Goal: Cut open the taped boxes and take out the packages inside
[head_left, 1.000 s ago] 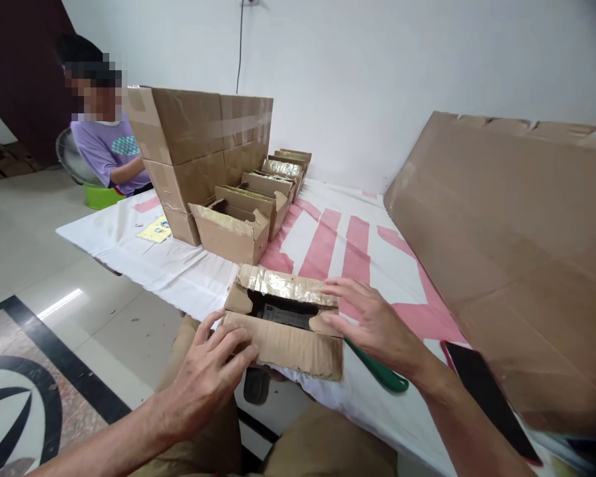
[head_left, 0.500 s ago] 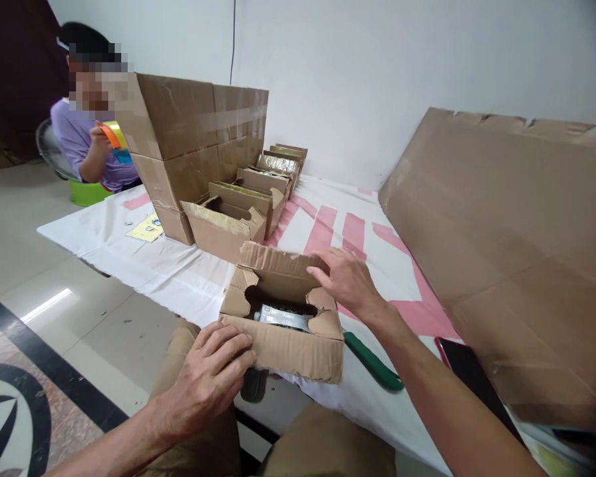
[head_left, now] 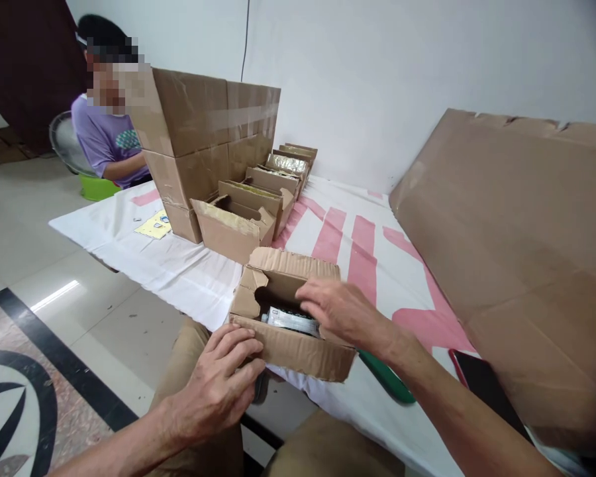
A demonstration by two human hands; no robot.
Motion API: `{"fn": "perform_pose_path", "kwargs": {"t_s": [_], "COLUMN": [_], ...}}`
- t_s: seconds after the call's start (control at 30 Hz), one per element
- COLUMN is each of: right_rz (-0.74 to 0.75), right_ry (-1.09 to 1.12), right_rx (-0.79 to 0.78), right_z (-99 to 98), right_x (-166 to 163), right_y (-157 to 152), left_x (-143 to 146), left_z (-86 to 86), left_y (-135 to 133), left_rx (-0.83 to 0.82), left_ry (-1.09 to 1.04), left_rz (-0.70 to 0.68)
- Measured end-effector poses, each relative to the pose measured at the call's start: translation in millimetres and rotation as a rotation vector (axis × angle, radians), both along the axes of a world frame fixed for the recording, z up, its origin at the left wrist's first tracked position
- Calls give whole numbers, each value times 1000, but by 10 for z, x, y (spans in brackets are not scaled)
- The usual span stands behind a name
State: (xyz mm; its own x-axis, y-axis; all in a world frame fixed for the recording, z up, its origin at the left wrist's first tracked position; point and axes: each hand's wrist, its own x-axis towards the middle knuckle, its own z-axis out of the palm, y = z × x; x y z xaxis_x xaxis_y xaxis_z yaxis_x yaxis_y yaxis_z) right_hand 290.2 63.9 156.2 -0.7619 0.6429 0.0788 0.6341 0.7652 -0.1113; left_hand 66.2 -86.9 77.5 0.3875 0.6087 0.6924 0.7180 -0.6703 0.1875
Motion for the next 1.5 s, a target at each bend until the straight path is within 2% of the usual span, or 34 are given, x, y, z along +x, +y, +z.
{"fn": "perform_pose_path", "kwargs": {"t_s": [0.07,0.17,0.3,0.43,0.5,0.57,0.67,0.73,0.8,0.87,0.97,1.07,1.17,1.2,1.27,1.33,1.4,1.5], "right_rz": [74,66,27,-6,-62,-111,-95,-72,-75,-84,-54,-2,80,107,153,208,249,186], "right_ry": [-124,-283,-354,-343,-226,31,497,726,862,917,892,724,527,475,427,459,531,622], "right_rx": [-141,-253,-246,-208,-204,-258,-492,-668,-785,-817,-680,-304,124,211,283,263,224,218], "right_z": [-71,-232,-403,-354,-248,-120,53,134,196,257,359,429,409,389,353,340,348,345], "right_x": [-77,-193,-289,-265,-204,-123,-11,31,33,-8,-153,-410,-753,-867,-1053,-1135,-1084,-783], "right_y": [-29,24,70,39,22,11,-11,-46,-111,-210,-404,-602,-725,-743,-750,-730,-699,-666], "left_x": [14,25,22,5,-5,-14,-31,-49,-74,-103,-129,-109,-80,-89,-170,-349,-607,-1017], "left_z": [13,48,57,-15,-45,-53,-12,52,139,237,372,474,545,562,592,628,672,698], "left_y": [6,23,87,171,201,213,194,162,126,98,81,90,100,101,99,107,148,335], "left_rx": [5,33,9,-13,-19,-25,-22,14,54,-3,-305,-586,-619,-594,-546,-517,-482,-460], "left_ry": [-16,-17,28,46,42,33,-57,-158,-274,-410,-698,-1058,-1351,-1423,-1521,-1540,-1461,-1109], "left_rz": [-13,27,119,119,117,89,55,79,116,130,82,-73,-155,-137,-62,27,124,323]}}
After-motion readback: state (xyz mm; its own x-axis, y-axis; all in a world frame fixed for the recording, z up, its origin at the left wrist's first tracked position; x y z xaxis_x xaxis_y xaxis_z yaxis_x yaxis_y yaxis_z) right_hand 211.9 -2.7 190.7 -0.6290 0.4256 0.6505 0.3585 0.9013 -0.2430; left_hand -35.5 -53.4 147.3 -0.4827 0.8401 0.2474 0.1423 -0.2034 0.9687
